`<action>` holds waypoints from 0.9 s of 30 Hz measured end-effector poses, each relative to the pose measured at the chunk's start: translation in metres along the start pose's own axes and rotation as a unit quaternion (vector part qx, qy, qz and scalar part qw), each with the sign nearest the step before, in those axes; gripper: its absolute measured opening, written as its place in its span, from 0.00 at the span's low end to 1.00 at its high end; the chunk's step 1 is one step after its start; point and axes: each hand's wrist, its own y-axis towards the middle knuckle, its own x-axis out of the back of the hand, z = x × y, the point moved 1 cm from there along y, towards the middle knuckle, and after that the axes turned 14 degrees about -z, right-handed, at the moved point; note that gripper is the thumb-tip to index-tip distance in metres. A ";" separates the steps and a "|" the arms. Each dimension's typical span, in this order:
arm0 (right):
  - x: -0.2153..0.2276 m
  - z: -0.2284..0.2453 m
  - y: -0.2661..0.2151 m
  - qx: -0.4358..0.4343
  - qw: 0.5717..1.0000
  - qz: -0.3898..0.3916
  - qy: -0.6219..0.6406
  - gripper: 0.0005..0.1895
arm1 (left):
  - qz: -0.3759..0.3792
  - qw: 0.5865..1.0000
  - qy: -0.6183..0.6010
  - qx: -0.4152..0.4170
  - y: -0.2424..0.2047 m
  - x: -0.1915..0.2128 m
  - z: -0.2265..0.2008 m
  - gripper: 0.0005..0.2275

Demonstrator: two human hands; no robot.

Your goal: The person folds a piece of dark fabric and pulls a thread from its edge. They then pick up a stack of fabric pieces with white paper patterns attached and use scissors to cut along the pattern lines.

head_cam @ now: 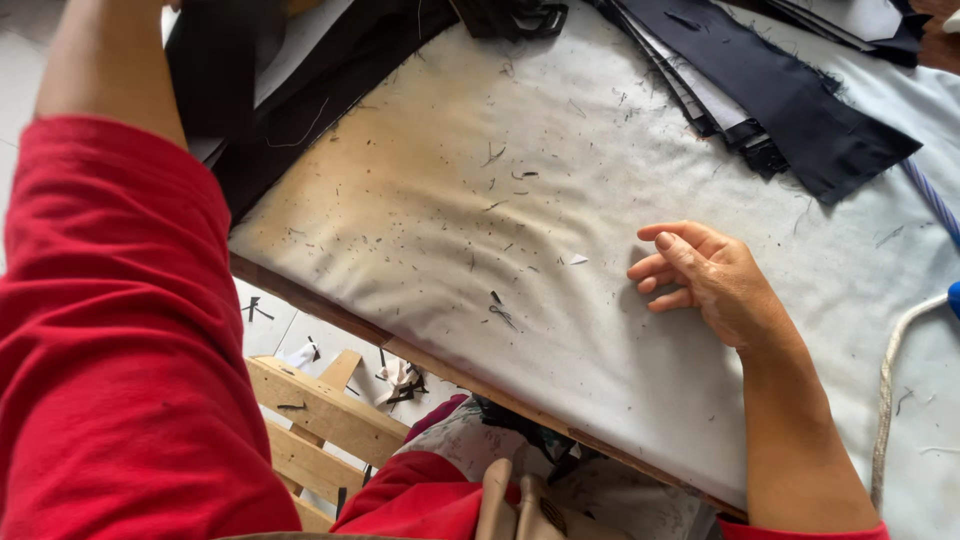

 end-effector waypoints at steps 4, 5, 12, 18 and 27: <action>0.001 -0.003 0.003 0.008 1.000 0.006 -0.003 0.21 | 0.044 0.979 0.059 0.192 -0.055 0.021 0.030 0.26; 0.001 -0.004 0.004 0.005 1.000 0.009 -0.003 0.21 | 0.045 0.978 0.060 0.195 -0.065 0.018 0.032 0.26; 0.000 -0.006 0.005 0.014 1.000 0.013 -0.002 0.19 | -0.075 0.981 0.076 0.160 -0.069 0.007 0.062 0.20; 0.000 -0.004 0.001 0.015 1.000 0.004 -0.013 0.18 | -0.102 0.986 0.074 0.109 -0.054 0.024 0.072 0.14; 0.001 -0.010 0.006 0.020 1.000 0.008 -0.013 0.18 | -0.043 0.975 0.160 0.146 -0.061 0.034 0.074 0.16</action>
